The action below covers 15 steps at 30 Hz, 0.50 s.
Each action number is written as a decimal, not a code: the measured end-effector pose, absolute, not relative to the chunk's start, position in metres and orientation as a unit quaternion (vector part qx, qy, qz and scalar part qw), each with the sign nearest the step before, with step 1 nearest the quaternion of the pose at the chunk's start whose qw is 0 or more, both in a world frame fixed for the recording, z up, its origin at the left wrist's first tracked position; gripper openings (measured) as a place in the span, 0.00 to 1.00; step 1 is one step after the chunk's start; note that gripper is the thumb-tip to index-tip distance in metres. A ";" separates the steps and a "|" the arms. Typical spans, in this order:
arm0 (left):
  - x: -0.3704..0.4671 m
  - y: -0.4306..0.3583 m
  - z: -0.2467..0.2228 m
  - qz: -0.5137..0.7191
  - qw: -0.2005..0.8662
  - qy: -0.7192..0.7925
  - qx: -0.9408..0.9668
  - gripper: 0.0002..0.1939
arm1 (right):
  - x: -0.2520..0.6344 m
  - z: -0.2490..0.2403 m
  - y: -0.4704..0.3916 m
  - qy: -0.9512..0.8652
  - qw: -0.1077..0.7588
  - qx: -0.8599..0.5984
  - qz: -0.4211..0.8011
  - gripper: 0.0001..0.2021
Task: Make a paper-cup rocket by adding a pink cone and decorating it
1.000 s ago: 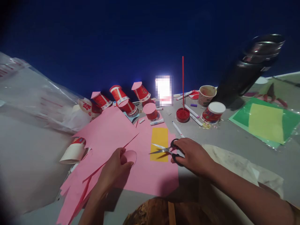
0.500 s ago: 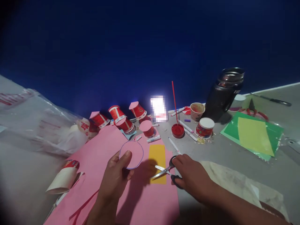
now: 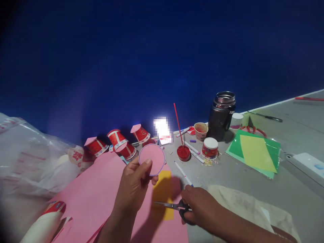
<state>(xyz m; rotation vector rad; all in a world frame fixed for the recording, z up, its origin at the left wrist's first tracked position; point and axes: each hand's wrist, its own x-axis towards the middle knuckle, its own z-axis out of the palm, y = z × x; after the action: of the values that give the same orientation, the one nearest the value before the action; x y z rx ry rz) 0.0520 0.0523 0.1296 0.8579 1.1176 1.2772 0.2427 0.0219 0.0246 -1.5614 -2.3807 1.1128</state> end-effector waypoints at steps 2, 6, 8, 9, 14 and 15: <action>0.054 0.055 0.132 0.566 0.562 0.463 0.385 0.13 | 0.242 0.022 0.022 -0.768 0.058 -0.515 0.376 0.08; 0.052 0.057 0.131 0.614 0.537 0.447 0.367 0.15 | 0.239 0.014 0.026 -0.732 0.123 -0.538 0.400 0.08; 0.051 0.057 0.131 0.624 0.535 0.458 0.339 0.14 | 0.237 0.009 0.028 -0.665 0.149 -0.541 0.493 0.10; 0.050 0.056 0.131 0.628 0.538 0.462 0.321 0.13 | 0.236 0.007 0.029 -0.623 0.154 -0.536 0.548 0.09; 0.055 0.054 0.132 0.644 0.568 0.449 0.247 0.18 | 0.234 0.003 0.028 -0.642 0.148 -0.506 0.557 0.02; 0.056 0.053 0.133 0.645 0.572 0.445 0.244 0.18 | 0.234 0.003 0.026 -0.683 0.145 -0.504 0.508 0.03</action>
<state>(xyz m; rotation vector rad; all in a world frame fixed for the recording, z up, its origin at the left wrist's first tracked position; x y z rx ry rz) 0.0556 0.0533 0.1327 0.5729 1.0427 1.5122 0.2343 0.0262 0.0027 -1.4531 -1.9686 1.4632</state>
